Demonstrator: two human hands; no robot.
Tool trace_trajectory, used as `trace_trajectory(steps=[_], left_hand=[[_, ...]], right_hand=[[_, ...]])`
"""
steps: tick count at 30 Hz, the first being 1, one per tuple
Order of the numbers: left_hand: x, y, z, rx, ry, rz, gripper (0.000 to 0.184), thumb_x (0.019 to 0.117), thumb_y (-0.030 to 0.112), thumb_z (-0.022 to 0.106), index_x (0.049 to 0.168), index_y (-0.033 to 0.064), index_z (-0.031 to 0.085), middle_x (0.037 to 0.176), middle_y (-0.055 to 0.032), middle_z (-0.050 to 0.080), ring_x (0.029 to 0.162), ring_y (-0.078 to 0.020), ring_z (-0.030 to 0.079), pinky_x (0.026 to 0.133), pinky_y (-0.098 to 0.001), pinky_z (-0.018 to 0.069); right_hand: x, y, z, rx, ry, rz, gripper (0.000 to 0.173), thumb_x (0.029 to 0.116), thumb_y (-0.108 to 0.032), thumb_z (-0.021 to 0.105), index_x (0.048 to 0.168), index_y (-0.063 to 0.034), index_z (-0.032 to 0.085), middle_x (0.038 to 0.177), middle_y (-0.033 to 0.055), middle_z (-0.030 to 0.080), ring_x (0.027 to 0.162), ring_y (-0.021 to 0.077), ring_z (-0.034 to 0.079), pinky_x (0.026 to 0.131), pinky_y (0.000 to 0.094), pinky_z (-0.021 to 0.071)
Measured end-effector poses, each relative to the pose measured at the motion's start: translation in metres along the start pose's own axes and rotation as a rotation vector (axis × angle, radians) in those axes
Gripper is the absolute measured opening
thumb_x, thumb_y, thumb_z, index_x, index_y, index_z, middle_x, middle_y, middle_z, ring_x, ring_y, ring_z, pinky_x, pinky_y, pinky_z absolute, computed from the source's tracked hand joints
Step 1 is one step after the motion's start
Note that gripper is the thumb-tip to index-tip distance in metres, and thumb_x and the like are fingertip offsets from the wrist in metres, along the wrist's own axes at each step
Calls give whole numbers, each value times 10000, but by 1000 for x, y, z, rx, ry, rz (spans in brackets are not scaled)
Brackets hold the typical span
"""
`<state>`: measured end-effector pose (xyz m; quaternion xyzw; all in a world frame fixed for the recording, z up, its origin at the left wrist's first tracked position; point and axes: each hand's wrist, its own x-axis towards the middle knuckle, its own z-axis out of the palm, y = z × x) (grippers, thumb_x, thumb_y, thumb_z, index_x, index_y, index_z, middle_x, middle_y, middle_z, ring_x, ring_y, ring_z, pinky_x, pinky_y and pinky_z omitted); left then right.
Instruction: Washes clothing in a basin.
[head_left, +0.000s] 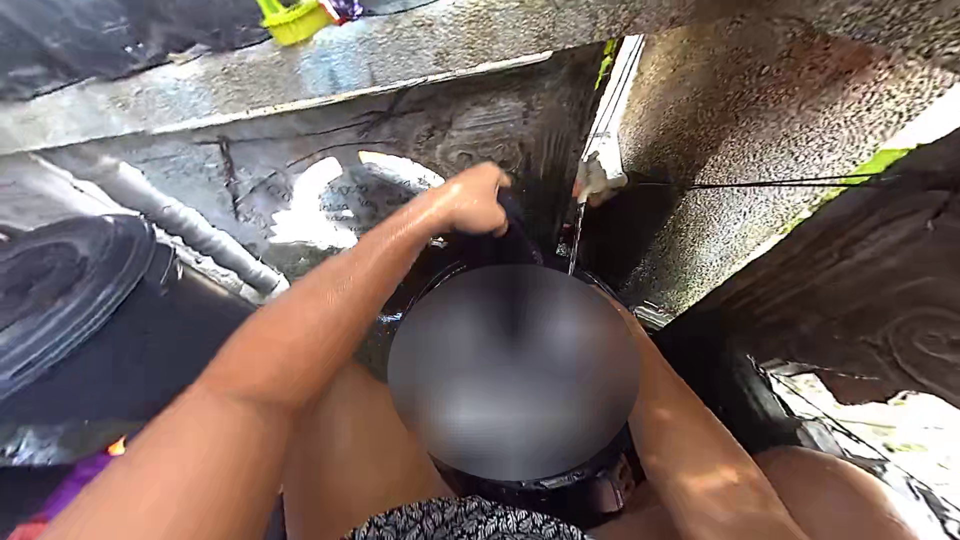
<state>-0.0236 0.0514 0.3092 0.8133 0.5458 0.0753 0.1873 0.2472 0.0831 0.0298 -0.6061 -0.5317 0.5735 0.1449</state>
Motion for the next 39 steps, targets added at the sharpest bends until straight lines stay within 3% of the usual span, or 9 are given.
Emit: trace_trajectory(steps=[5,8,12,16,21,24,27,34,39], left_hand=[[-8,38,-48,156,56,-17,195,784,188,801,898,80,687,849,-93,663,792,-250,644,684,-509,524],[-5,30,-35,136,62,-13,293,760,171,823,994,63,685,907,-102,677,842,-253,658,723,-505,538],[13,-17,61,-23,35,-21,769,702,78,854,1399,135,536,1161,-160,705,1047,-355,696,847,-638,572],[29,-83,222,-16,-84,-262,556,755,128,824,1291,173,682,1281,-201,659,1220,-441,602,918,-688,530],[37,-137,374,-117,-203,-603,767,802,112,791,1499,260,506,1534,-310,403,1359,-592,412,890,-721,531],[45,-162,416,-134,-243,-617,689,870,109,698,1522,167,483,1504,-314,449,1369,-564,427,1029,-680,482],[28,-173,431,-334,-290,-581,570,1022,156,566,1551,5,416,1592,-223,427,1487,-384,396,1226,-542,324],[7,-156,402,-225,-937,-659,417,1089,144,474,1426,-99,516,1528,-280,482,1459,-439,422,1190,-600,327],[-22,-152,497,-772,127,-791,517,1075,141,496,1469,-181,406,1508,-400,423,1440,-485,420,1213,-493,340]], right_hand=[[-60,-98,-23,-82,9,-367,293,1028,-146,629,1307,-55,637,1162,167,718,983,275,725,852,475,606],[-86,-128,-18,-121,-17,-585,547,888,-37,765,1395,-77,564,1230,174,674,1022,271,711,874,464,614],[-57,-112,19,-254,-67,-485,1133,647,-108,969,1592,-228,355,1445,222,544,1192,379,636,961,566,565],[35,-27,87,-541,-13,-245,1331,510,-255,1034,1626,-251,309,1528,372,381,1339,606,426,1023,799,388],[109,74,154,-670,-40,-24,1160,624,-361,933,1610,-346,321,1627,297,257,1387,521,426,1022,677,474],[123,87,170,-670,-72,21,706,864,-264,725,1524,-191,485,1457,253,535,1298,430,564,1035,602,502],[110,93,175,-765,-391,140,439,1093,-180,450,1423,101,520,1468,305,528,1402,443,484,1177,573,362],[92,81,177,-891,-613,276,478,1109,-174,415,1505,93,417,1569,287,421,1482,422,389,1210,567,298],[29,90,157,-655,-364,181,495,1112,-125,385,1544,111,328,1595,308,365,1510,398,351,1254,483,262]])
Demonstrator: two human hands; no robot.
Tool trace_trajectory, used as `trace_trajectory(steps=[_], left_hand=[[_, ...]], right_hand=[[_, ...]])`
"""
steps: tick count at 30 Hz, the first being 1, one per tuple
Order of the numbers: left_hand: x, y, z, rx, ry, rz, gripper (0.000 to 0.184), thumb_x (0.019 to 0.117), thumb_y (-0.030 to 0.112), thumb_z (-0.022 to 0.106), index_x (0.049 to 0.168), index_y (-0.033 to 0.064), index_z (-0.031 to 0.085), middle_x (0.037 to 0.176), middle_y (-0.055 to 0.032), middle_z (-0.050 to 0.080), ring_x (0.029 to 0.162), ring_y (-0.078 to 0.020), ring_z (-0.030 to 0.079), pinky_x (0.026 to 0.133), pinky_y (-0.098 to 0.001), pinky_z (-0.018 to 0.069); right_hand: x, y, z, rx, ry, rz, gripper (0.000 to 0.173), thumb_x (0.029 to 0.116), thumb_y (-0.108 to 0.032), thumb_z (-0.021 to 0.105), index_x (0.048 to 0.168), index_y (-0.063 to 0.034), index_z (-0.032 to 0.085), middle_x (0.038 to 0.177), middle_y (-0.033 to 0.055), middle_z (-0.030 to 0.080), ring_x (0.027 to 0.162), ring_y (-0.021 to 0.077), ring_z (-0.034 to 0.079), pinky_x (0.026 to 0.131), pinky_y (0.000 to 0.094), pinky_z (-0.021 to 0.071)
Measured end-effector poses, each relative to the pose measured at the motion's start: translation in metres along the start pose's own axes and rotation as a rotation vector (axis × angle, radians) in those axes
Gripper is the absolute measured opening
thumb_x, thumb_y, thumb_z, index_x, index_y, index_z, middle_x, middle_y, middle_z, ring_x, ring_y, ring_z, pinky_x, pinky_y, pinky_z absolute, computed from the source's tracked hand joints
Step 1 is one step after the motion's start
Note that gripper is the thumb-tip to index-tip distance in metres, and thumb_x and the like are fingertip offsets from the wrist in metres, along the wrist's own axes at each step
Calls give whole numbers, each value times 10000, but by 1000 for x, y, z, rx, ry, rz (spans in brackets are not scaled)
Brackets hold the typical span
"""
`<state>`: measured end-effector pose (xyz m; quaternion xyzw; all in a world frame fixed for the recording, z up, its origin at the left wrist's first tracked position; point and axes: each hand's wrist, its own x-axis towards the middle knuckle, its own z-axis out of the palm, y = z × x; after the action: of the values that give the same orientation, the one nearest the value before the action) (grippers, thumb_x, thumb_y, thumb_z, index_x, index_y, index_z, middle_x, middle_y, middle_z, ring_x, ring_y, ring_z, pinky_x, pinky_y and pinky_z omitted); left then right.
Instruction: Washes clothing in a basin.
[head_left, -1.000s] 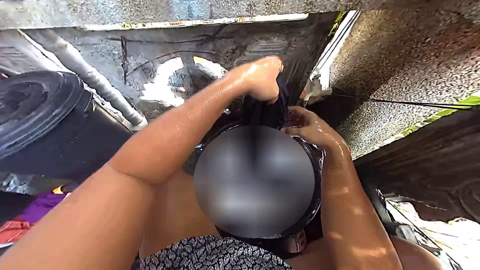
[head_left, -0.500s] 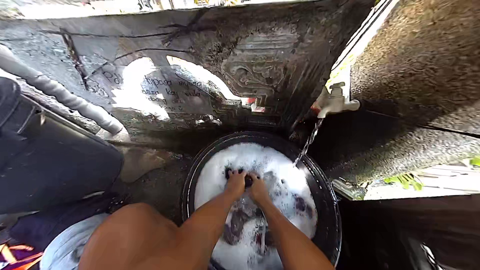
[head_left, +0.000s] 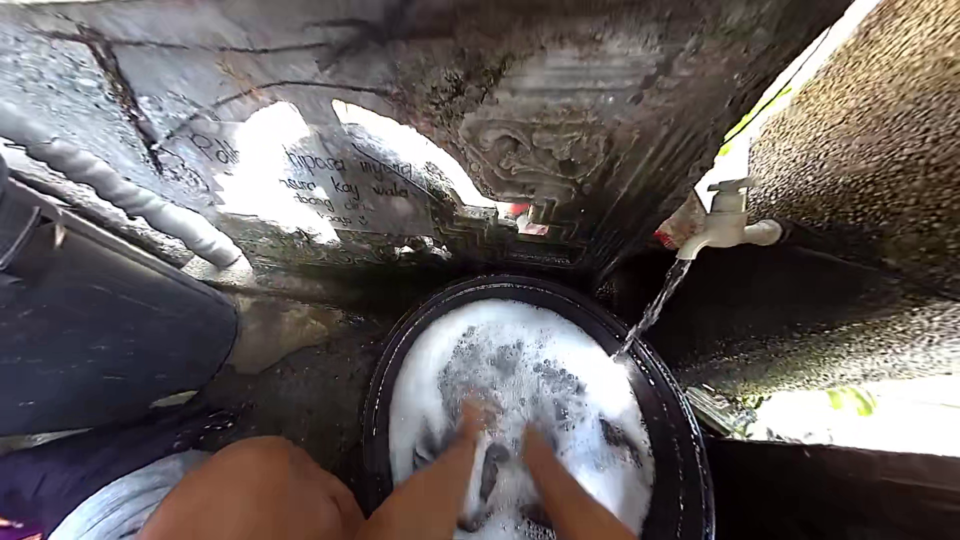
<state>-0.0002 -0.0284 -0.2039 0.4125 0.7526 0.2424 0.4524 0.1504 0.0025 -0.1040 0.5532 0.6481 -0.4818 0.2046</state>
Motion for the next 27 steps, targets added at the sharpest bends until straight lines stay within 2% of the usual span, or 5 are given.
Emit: trace_trajectory(steps=[2,4,8,14,27], left_hand=[[-11,9,18,-166,154,-44,496,1066,75,490,1523,-95,398,1601,-309,357,1516,-400,330,1264,-457,273],[-27,18,2,233,-110,-75,543,1033,72,529,1540,-67,393,1604,-308,356,1522,-433,306,1267,-539,222],[-25,127,-97,721,-394,144,553,885,227,705,1393,39,591,1390,-240,603,1306,-433,560,1062,-670,450],[-118,273,-234,342,-80,400,442,793,3,724,1229,-11,654,1134,-237,680,1008,-369,676,841,-590,562],[-252,354,-337,-132,173,414,474,713,-90,701,1165,13,597,1044,-177,682,874,-299,704,676,-498,623]], right_hand=[[-1,4,27,43,71,-4,529,1115,-212,415,1546,88,349,1601,295,366,1516,389,340,1258,497,253],[21,10,30,-110,-59,-71,621,1086,-268,488,1565,85,312,1625,315,300,1537,441,262,1260,581,201],[38,32,-19,133,49,-339,494,914,-308,754,1346,-94,646,1296,151,680,1222,277,640,1083,504,503],[-18,52,-43,730,458,-21,396,1012,-250,641,1335,-20,640,1219,224,695,1062,351,706,921,535,576],[-65,18,-23,207,174,-119,436,980,-299,711,1329,-43,654,1329,240,635,1210,386,624,1026,586,489]])
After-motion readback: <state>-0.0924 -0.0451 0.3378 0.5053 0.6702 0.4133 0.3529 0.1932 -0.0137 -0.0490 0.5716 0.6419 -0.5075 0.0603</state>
